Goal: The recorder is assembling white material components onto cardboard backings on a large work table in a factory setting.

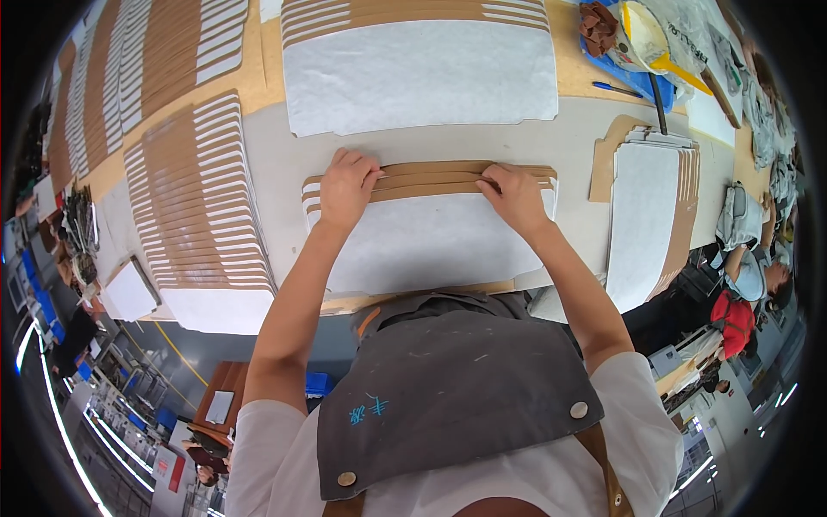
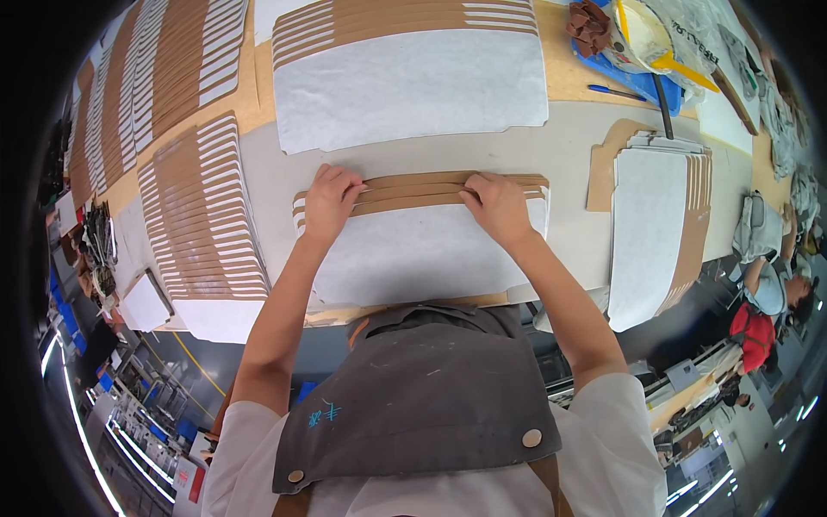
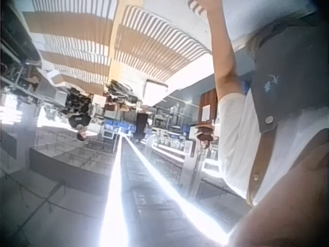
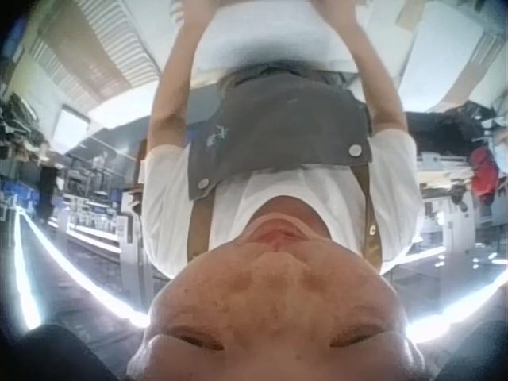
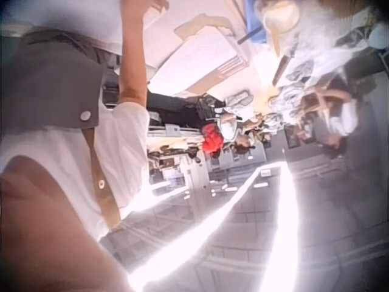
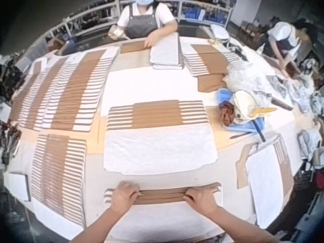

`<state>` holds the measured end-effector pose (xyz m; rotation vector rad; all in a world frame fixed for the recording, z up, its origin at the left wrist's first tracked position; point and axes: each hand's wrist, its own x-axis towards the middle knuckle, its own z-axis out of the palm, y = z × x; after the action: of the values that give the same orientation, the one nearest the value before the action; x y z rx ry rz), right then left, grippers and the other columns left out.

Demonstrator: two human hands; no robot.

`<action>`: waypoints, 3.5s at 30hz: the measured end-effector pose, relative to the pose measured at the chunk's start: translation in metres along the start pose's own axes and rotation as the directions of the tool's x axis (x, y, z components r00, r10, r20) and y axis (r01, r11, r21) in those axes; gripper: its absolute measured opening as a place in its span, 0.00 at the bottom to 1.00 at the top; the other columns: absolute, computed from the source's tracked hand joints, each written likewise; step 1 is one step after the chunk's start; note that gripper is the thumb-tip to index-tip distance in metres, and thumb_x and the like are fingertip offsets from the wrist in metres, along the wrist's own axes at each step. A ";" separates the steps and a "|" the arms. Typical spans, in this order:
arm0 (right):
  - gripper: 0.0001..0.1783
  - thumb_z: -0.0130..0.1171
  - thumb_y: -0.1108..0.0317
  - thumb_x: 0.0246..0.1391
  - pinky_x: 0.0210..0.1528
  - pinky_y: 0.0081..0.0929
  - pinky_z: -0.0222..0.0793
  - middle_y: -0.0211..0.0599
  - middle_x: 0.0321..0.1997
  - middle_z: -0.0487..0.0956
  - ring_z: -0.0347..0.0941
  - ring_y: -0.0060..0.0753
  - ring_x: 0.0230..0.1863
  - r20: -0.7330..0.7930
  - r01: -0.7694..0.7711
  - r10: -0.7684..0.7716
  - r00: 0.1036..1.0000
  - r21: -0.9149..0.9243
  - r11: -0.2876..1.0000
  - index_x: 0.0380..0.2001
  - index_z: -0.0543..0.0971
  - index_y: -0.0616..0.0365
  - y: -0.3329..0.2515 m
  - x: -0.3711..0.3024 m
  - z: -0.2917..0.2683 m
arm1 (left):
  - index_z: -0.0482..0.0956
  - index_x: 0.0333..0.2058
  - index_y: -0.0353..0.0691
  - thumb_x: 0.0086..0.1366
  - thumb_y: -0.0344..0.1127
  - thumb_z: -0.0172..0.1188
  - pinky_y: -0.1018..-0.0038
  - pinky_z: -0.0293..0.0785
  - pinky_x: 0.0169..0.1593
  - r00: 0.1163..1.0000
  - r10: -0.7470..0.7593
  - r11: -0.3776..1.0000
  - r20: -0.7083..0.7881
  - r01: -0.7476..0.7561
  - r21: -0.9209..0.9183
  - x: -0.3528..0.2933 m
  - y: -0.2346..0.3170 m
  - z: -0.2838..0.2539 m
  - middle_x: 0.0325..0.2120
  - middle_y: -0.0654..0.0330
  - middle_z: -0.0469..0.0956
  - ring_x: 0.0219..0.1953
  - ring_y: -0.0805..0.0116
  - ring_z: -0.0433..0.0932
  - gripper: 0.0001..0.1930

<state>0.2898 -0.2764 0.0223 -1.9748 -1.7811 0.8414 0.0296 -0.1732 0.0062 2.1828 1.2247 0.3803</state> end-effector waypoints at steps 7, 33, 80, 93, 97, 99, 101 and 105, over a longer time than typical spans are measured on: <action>0.09 0.61 0.75 0.41 0.36 0.33 0.67 0.35 0.38 0.72 0.69 0.40 0.38 -0.150 0.106 -0.108 0.983 -0.018 0.994 0.30 0.75 0.56 -0.009 0.004 0.002 | 0.76 0.25 0.41 0.42 0.26 0.59 0.71 0.67 0.33 0.886 0.442 0.879 -0.141 -0.397 0.262 -0.012 0.009 -0.011 0.24 0.66 0.74 0.33 0.69 0.71 0.07; 0.14 0.61 0.64 0.50 0.36 0.18 0.69 0.33 0.32 0.79 0.73 0.18 0.30 0.286 -0.575 0.550 0.785 0.668 0.473 0.36 0.78 0.64 0.047 -0.029 -0.097 | 0.78 0.30 0.32 0.58 0.35 0.61 0.84 0.67 0.29 0.717 -0.564 0.502 0.410 0.692 -0.518 -0.066 -0.033 -0.098 0.23 0.67 0.77 0.24 0.85 0.69 0.10; 0.22 0.61 0.52 0.44 0.23 0.29 0.61 0.37 0.13 0.68 0.63 0.28 0.17 -0.175 -0.509 0.539 0.824 0.189 0.840 0.22 0.75 0.64 0.100 0.138 -0.083 | 0.73 0.19 0.35 0.55 0.38 0.64 0.81 0.51 0.19 0.781 -0.612 0.672 0.119 0.594 -0.443 0.076 -0.106 -0.064 0.13 0.74 0.61 0.17 0.83 0.54 0.14; 0.24 0.60 0.52 0.46 0.23 0.32 0.59 0.41 0.13 0.66 0.58 0.35 0.16 -0.218 -0.490 0.498 0.839 0.096 0.867 0.18 0.71 0.66 0.100 0.136 -0.084 | 0.77 0.22 0.34 0.55 0.39 0.64 0.82 0.55 0.20 0.748 -0.647 0.640 0.146 0.637 -0.430 0.082 -0.091 -0.066 0.14 0.73 0.66 0.18 0.84 0.57 0.13; 0.23 0.60 0.53 0.46 0.22 0.31 0.58 0.40 0.12 0.64 0.55 0.33 0.16 -0.252 -0.478 0.480 0.840 0.077 0.875 0.18 0.70 0.66 0.092 0.137 -0.082 | 0.77 0.22 0.33 0.54 0.39 0.64 0.81 0.55 0.21 0.769 -0.621 0.661 0.152 0.618 -0.426 0.084 -0.085 -0.072 0.14 0.72 0.66 0.18 0.83 0.57 0.13; 0.23 0.60 0.54 0.46 0.22 0.30 0.58 0.40 0.13 0.63 0.55 0.32 0.17 -0.251 -0.465 0.467 0.848 0.072 0.883 0.19 0.70 0.66 0.093 0.135 -0.082 | 0.77 0.22 0.33 0.54 0.39 0.64 0.81 0.56 0.21 0.749 -0.646 0.625 0.146 0.630 -0.461 0.085 -0.080 -0.069 0.14 0.72 0.66 0.18 0.83 0.58 0.13; 0.22 0.60 0.54 0.47 0.22 0.29 0.57 0.39 0.13 0.63 0.54 0.31 0.17 -0.248 -0.450 0.451 0.857 0.066 0.891 0.19 0.71 0.66 0.100 0.135 -0.082 | 0.77 0.22 0.33 0.54 0.39 0.64 0.81 0.56 0.21 0.728 -0.672 0.588 0.140 0.638 -0.497 0.085 -0.083 -0.067 0.14 0.72 0.66 0.18 0.83 0.58 0.13; 0.21 0.61 0.56 0.48 0.22 0.25 0.55 0.30 0.13 0.62 0.53 0.23 0.18 -0.191 -0.478 0.522 0.831 0.234 0.847 0.19 0.71 0.65 0.103 0.134 -0.082 | 0.76 0.22 0.33 0.54 0.39 0.64 0.81 0.56 0.20 0.709 -0.691 0.575 0.139 0.656 -0.489 0.082 -0.089 -0.062 0.14 0.72 0.65 0.18 0.83 0.58 0.14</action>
<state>0.4256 -0.1499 -0.0046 -2.3410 -1.0132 0.8195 -0.0188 -0.0463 -0.0044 1.1289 1.6638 0.3859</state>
